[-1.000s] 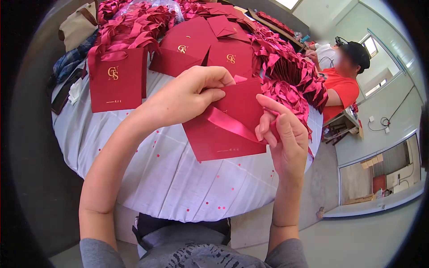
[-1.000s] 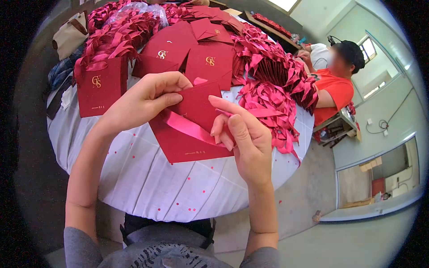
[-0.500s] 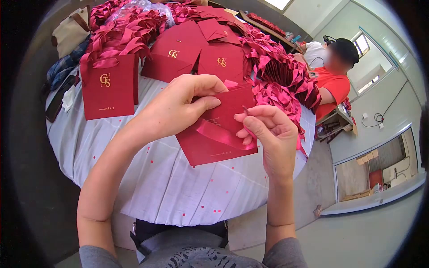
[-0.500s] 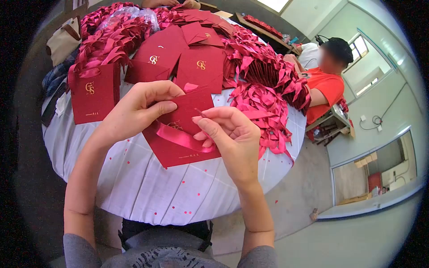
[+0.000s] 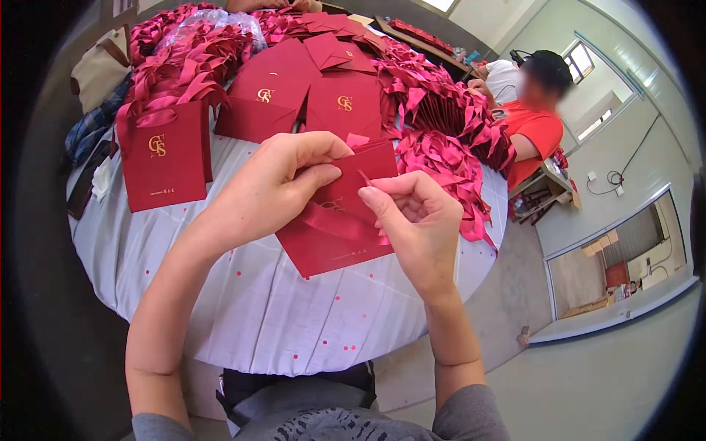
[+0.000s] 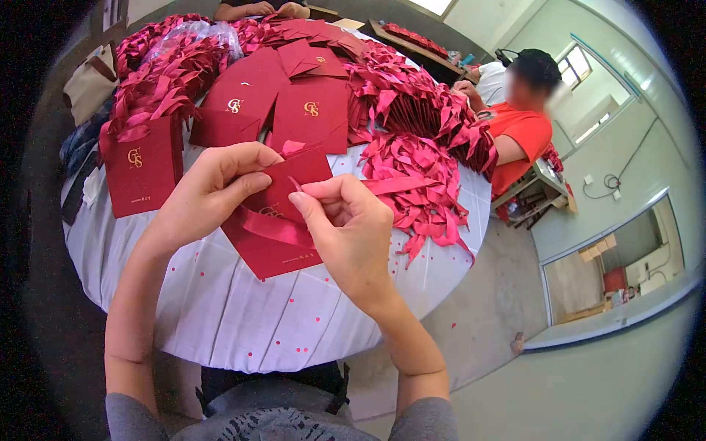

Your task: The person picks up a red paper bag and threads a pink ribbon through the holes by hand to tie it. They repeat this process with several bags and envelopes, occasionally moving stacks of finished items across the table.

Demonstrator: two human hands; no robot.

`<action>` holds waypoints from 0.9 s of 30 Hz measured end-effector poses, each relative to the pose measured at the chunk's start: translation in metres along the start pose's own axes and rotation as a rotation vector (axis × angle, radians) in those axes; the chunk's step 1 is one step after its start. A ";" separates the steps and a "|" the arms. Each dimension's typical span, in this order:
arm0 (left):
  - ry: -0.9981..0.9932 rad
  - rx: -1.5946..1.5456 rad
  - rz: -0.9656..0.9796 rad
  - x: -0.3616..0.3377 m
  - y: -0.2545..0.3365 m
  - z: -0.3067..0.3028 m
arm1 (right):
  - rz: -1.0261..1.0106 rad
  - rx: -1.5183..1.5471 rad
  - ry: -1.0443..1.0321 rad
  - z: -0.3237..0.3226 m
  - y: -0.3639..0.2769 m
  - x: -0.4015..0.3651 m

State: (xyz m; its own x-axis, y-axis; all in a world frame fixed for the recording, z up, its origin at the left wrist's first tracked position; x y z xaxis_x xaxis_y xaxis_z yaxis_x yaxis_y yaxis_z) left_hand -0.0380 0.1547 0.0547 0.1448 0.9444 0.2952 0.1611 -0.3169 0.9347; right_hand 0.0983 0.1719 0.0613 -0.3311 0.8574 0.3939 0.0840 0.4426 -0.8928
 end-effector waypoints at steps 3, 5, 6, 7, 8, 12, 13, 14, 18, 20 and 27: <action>0.018 0.001 0.020 -0.002 0.003 0.003 | -0.053 -0.017 0.045 -0.003 0.001 0.000; 0.025 -0.008 0.029 -0.003 0.004 0.008 | -0.059 -0.076 0.068 -0.006 0.002 -0.001; 0.093 0.036 0.089 -0.004 0.008 0.005 | -0.061 -0.129 0.084 -0.008 0.003 -0.002; 0.161 0.080 0.148 -0.007 0.014 0.003 | -0.134 -0.141 0.132 -0.010 0.001 -0.003; 0.201 0.118 0.192 -0.009 0.020 0.003 | -0.137 -0.142 0.137 -0.011 -0.001 -0.004; 0.296 0.442 0.402 -0.024 0.053 0.015 | -0.224 -0.368 0.164 -0.012 -0.023 -0.015; 0.298 0.510 0.428 -0.026 0.057 0.020 | -0.288 -0.457 0.161 -0.009 -0.032 -0.019; 0.301 0.578 0.453 -0.028 0.059 0.025 | -0.351 -0.547 0.158 -0.005 -0.041 -0.022; 0.330 0.774 0.587 -0.034 0.070 0.043 | -0.397 -0.680 0.175 -0.001 -0.049 -0.028; 0.326 0.805 0.608 -0.033 0.069 0.046 | -0.395 -0.666 0.177 -0.001 -0.044 -0.026; 0.219 0.834 0.575 -0.026 0.065 0.051 | -0.291 -0.556 0.096 -0.002 -0.029 -0.013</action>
State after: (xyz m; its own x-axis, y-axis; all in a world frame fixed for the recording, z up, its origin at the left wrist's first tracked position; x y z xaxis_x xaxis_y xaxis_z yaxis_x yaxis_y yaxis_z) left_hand 0.0185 0.1050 0.0978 0.2466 0.5998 0.7612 0.7608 -0.6064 0.2313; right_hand 0.1018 0.1488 0.0825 -0.3305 0.6897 0.6442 0.4871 0.7093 -0.5095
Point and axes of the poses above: each hand's wrist, its own x-axis towards the middle knuckle, its own z-axis out of the palm, y = z × x, the point moved 10 cm from there along x, towards the middle knuckle, and after that the axes turned 4 degrees about -x, right-handed, at the moved point
